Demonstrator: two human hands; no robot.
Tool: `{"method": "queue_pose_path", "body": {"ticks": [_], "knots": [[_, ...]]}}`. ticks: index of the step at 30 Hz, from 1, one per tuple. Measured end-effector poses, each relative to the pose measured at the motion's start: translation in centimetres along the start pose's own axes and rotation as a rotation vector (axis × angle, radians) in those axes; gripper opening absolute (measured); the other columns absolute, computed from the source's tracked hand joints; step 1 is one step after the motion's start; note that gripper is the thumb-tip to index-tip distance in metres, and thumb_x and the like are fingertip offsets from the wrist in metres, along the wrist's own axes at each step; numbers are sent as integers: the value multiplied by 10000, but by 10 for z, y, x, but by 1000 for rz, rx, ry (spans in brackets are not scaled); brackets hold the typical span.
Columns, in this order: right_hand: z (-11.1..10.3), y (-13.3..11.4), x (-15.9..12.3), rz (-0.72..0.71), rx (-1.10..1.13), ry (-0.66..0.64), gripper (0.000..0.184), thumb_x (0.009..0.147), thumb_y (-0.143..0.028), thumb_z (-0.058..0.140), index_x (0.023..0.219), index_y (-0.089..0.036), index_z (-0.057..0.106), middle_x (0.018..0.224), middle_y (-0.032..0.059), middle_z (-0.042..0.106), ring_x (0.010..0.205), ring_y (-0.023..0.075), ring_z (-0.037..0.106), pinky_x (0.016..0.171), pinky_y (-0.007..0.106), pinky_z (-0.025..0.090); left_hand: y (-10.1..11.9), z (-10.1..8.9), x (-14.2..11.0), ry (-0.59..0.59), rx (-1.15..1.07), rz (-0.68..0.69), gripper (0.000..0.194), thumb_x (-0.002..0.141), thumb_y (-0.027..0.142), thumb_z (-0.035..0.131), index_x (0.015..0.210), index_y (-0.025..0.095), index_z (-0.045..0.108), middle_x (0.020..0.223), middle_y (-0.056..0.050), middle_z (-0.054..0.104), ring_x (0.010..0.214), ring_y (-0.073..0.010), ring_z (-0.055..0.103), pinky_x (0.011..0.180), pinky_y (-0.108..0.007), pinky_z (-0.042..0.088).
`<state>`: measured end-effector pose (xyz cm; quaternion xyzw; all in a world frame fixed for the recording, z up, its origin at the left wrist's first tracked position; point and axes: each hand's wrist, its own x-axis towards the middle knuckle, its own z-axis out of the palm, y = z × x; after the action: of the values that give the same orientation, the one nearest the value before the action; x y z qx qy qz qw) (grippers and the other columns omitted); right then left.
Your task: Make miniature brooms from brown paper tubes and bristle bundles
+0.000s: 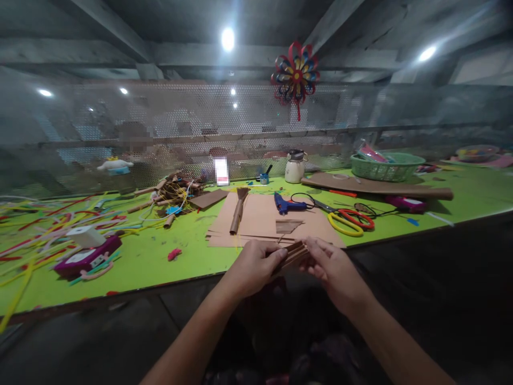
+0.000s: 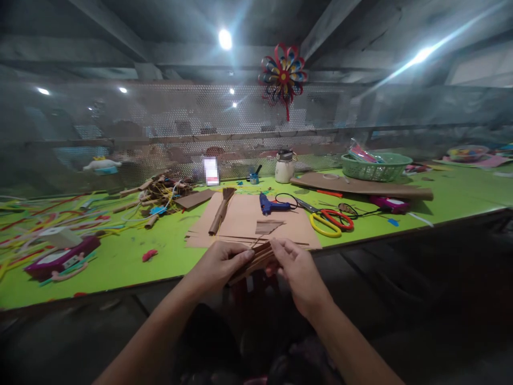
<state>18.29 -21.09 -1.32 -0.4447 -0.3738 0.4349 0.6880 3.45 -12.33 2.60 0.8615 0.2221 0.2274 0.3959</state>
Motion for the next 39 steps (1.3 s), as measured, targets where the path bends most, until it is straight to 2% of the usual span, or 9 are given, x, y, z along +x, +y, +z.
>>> {"method": "queue_pose_path", "body": {"ticks": [3, 10, 15, 20, 24, 28, 33, 39], "knots": [[7, 11, -7, 69, 73, -25, 298, 797, -447, 602, 769, -153, 640, 694, 11, 589, 593, 91, 509, 557, 204, 442, 0, 1, 1, 10, -6, -7, 363, 842, 363, 427, 567, 150, 534, 506, 38, 393, 490, -96, 335, 479, -210, 243], [13, 22, -11, 9, 69, -27, 194, 773, -333, 664, 817, -144, 661, 734, 20, 587, 625, 90, 491, 577, 212, 425, 3, 4, -1, -32, -52, -44, 382, 874, 366, 388, 704, 130, 635, 603, 0, 581, 528, -102, 436, 499, -197, 298], [15, 22, -14, -15, 105, -22, 164, 774, -310, 664, 828, -155, 671, 774, 30, 592, 671, 109, 488, 595, 234, 427, 3, 6, -1, 66, -20, -102, 354, 842, 369, 435, 703, 113, 635, 583, -3, 552, 554, -116, 449, 499, -203, 305], [18, 24, -14, -5, 153, 11, 137, 753, -288, 684, 770, -154, 664, 715, 11, 576, 640, 99, 471, 567, 220, 401, 3, 7, 0, 75, -42, -106, 352, 822, 373, 449, 706, 109, 649, 606, -11, 564, 575, -126, 466, 514, -208, 323], [18, 24, -16, 4, 102, 36, 184, 746, -313, 687, 757, -130, 672, 673, 8, 578, 591, 84, 454, 563, 219, 384, 0, 8, 3, 120, -102, -150, 364, 797, 406, 470, 722, 104, 661, 601, -18, 573, 567, -132, 475, 505, -212, 338], [16, 23, -19, -40, 30, 34, 213, 754, -337, 676, 733, -125, 668, 647, 10, 575, 620, 106, 471, 594, 243, 387, -4, 7, 5, 155, -219, -195, 350, 755, 419, 516, 756, 102, 665, 657, -35, 611, 606, -151, 517, 533, -221, 383], [16, 25, -21, -95, -8, 26, 227, 755, -340, 671, 678, -128, 650, 638, 11, 578, 628, 117, 478, 602, 254, 384, -5, 7, 5, 126, -371, -237, 330, 738, 407, 533, 741, 98, 650, 662, -50, 621, 605, -162, 541, 545, -237, 401], [14, 27, -22, -110, -11, 29, 212, 748, -328, 677, 659, -138, 645, 629, 4, 580, 621, 118, 487, 600, 250, 385, -7, 6, 5, 93, -414, -254, 310, 723, 408, 555, 721, 107, 632, 631, -29, 584, 584, -143, 513, 540, -228, 376]]}}
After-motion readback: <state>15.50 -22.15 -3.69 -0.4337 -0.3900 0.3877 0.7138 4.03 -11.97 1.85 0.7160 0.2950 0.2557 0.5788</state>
